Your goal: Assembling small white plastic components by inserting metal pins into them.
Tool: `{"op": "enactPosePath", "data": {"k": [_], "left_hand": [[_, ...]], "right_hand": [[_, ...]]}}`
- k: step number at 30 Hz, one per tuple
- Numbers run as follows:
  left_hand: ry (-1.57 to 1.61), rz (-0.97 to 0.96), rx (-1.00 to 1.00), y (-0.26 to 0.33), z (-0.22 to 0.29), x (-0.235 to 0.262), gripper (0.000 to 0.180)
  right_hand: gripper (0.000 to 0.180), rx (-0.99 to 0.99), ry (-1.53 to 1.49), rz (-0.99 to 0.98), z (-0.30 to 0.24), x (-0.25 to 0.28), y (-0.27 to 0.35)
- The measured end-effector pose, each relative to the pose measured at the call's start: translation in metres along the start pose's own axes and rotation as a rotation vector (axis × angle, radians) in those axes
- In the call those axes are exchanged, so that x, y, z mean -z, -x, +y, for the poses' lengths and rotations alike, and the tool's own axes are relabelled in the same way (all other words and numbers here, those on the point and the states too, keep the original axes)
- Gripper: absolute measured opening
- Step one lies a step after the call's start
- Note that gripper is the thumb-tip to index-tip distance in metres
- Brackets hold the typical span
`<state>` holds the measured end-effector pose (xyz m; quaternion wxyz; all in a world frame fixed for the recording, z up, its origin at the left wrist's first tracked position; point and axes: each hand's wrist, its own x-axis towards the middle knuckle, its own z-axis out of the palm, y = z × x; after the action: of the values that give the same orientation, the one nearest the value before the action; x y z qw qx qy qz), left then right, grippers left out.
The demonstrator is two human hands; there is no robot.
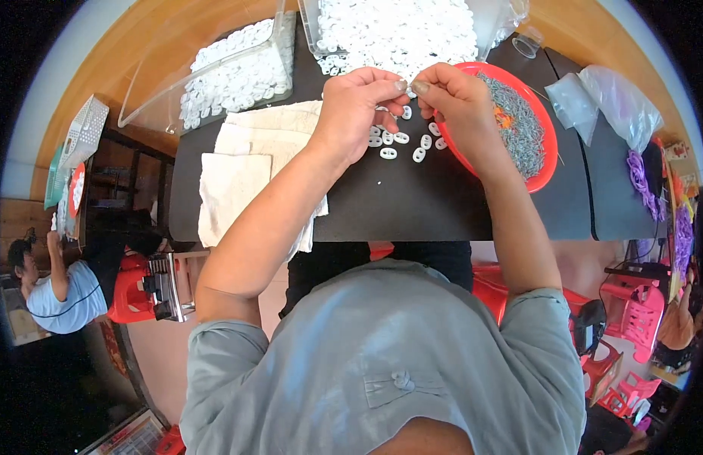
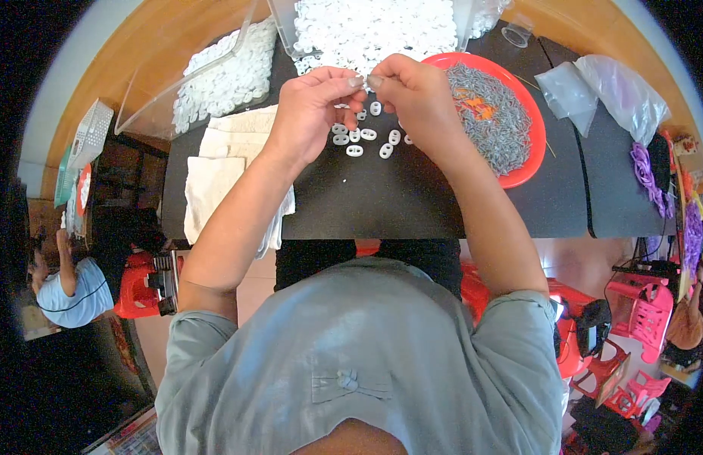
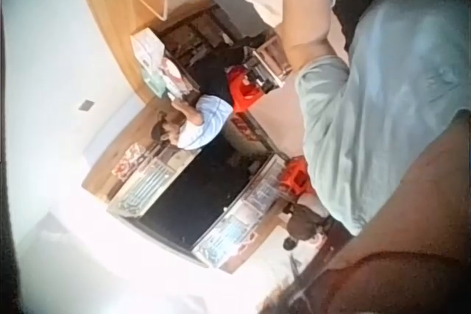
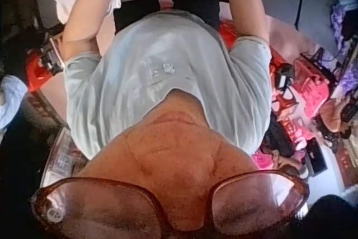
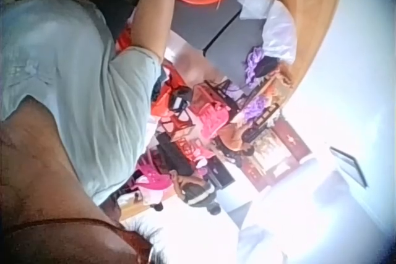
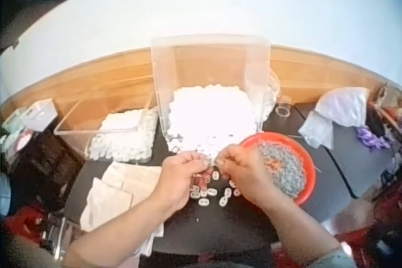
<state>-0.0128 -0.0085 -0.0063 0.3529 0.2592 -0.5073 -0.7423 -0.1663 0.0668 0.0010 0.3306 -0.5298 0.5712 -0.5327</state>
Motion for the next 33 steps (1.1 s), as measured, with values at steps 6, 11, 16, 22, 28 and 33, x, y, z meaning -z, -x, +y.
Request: {"op": "enactPosePath", "data": {"k": [6, 11, 16, 22, 28, 33], "left_hand": [[-0.062, 0.007, -0.039, 0.0025, 0.0005, -0.0016, 0.013], [-0.028, 0.028, -0.073, 0.0017, 0.0019, -0.0019, 0.011], [-0.150, 0.017, -0.070, 0.0040, 0.0020, -0.0030, 0.013], [-0.183, -0.001, -0.097, 0.0033, -0.0001, -0.0025, 0.014], [-0.293, 0.032, -0.180, 0.0037, -0.0020, -0.0007, 0.011], [-0.389, 0.060, -0.225, 0.0069, -0.0025, -0.0041, 0.008]], "right_hand": [[0.011, 0.041, 0.092, 0.032, -0.0017, -0.0007, 0.0016], [0.011, 0.072, 0.124, 0.055, -0.0005, 0.0000, 0.0008], [0.011, 0.112, 0.188, 0.065, 0.0006, -0.0019, 0.0007], [0.011, 0.185, 0.294, 0.069, 0.0000, -0.0013, 0.0011], [0.008, 0.307, 0.359, 0.065, -0.0012, -0.0047, 0.0026], [0.004, 0.496, 0.603, 0.136, 0.0027, -0.0082, 0.0016]]}}
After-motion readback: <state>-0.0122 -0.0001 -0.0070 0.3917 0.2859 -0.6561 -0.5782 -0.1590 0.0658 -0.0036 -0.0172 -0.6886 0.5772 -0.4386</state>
